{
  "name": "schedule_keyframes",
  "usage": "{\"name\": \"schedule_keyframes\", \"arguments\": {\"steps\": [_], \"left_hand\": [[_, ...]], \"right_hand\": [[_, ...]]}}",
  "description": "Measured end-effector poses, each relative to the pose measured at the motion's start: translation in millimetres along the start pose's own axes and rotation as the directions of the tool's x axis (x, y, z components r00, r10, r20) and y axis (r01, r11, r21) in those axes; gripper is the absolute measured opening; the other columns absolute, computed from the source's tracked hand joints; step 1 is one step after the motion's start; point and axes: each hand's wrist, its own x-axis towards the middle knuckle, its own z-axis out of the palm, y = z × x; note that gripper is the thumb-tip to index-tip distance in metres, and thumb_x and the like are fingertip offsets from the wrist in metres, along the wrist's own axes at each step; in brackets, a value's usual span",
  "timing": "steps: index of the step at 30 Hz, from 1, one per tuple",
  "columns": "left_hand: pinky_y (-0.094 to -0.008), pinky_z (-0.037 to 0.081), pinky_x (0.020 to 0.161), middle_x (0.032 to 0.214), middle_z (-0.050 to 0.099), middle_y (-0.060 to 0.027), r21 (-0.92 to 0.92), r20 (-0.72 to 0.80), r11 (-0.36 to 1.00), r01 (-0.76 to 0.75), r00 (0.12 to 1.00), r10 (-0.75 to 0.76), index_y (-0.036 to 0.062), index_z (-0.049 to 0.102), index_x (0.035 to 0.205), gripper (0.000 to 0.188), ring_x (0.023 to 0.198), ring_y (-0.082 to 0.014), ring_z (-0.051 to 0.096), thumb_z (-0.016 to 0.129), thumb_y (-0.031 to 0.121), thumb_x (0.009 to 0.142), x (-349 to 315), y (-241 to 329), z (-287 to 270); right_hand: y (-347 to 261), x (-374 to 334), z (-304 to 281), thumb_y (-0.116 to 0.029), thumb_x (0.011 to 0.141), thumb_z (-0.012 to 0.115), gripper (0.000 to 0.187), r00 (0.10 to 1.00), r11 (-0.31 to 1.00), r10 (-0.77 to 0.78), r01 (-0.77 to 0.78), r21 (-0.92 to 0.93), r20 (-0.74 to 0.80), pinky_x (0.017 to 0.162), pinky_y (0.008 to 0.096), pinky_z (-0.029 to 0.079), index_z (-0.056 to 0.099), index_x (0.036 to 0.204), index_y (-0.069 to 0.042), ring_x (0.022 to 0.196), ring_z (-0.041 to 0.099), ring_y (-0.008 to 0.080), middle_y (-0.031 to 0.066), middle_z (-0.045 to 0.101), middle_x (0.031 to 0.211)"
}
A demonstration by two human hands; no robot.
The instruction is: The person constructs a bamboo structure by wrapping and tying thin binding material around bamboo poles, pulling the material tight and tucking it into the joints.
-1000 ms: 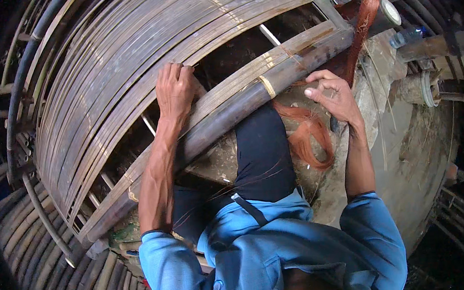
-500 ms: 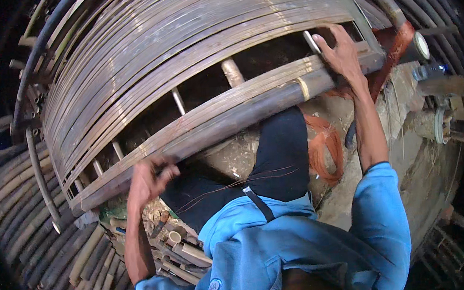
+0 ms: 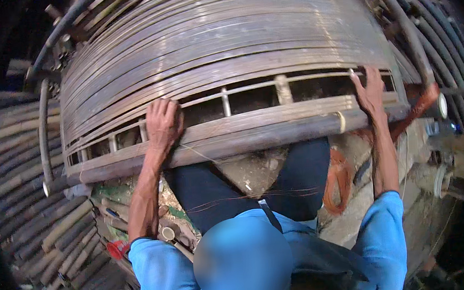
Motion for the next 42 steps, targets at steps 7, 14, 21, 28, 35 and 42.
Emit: {"name": "schedule_keyframes", "arguments": {"steps": [7,14,21,28,35,42], "left_hand": [[-0.0434,0.052,0.060,0.075,0.063,-0.0114,-0.290,0.010,0.949,0.121,0.992,-0.123,0.0081,0.071,0.091,0.021,0.069,-0.0321,0.065,0.074,0.029,0.089,-15,4,8],[-0.0440,0.052,0.056,0.071,0.061,-0.0111,-0.292,0.102,0.948,0.123,0.990,-0.097,0.0114,0.068,0.087,0.022,0.066,-0.0323,0.065,0.069,0.033,0.093,-30,7,-8],[-0.0456,0.052,0.055,0.070,0.059,-0.0114,-0.337,0.194,0.925,0.176,0.974,-0.114,0.0105,0.068,0.091,0.016,0.065,-0.0328,0.064,0.070,0.026,0.091,-46,29,-26],[-0.0452,0.051,0.082,0.094,0.070,-0.0148,-0.333,-0.259,0.916,0.223,0.913,-0.316,0.0059,0.072,0.102,0.034,0.090,-0.0333,0.066,0.079,0.033,0.082,-51,-39,-44],[-0.0467,0.046,0.099,0.117,0.067,-0.0192,0.036,-0.132,0.823,0.567,0.819,-0.559,0.0001,0.066,0.119,0.042,0.111,-0.0375,0.062,0.067,0.035,0.095,-171,-213,-87],[-0.0525,0.036,0.109,0.140,0.056,-0.0221,0.218,0.129,0.886,0.408,0.888,-0.441,0.0009,0.059,0.135,0.045,0.126,-0.0418,0.050,0.050,0.033,0.105,-199,-210,-47]], "right_hand": [[2,-14,-5,-0.038,0.091,0.072,0.049,0.994,0.994,-0.111,0.111,-0.021,0.008,0.104,0.0493,0.038,0.062,0.128,-0.006,0.119,0.055,0.0390,0.0190,0.061,0.125],[-141,-16,-10,-0.032,0.093,0.072,0.032,0.908,0.941,-0.217,0.096,0.325,0.359,0.099,0.0422,0.044,0.070,0.112,-0.006,0.109,0.061,0.0337,0.0160,0.067,0.111],[-143,2,-10,-0.012,0.085,0.077,0.021,0.844,0.861,-0.219,-0.069,0.504,0.490,0.072,0.0347,0.040,0.067,0.080,0.006,0.076,0.049,0.0201,0.0073,0.053,0.074],[-149,7,-6,-0.015,0.089,0.077,0.022,0.878,0.889,-0.173,-0.056,0.455,0.447,0.080,0.0335,0.044,0.065,0.085,0.003,0.082,0.056,0.0190,0.0067,0.058,0.082],[-115,5,15,-0.024,0.092,0.076,0.032,0.909,0.875,-0.176,-0.031,0.484,0.377,0.073,0.0300,0.039,0.059,0.080,0.001,0.075,0.047,0.0146,0.0031,0.049,0.077],[-141,1,-15,-0.042,0.084,0.080,0.053,0.921,0.945,-0.038,-0.092,0.313,0.388,0.103,0.0386,0.048,0.070,0.123,-0.008,0.117,0.063,0.0263,0.0119,0.067,0.124]]}}
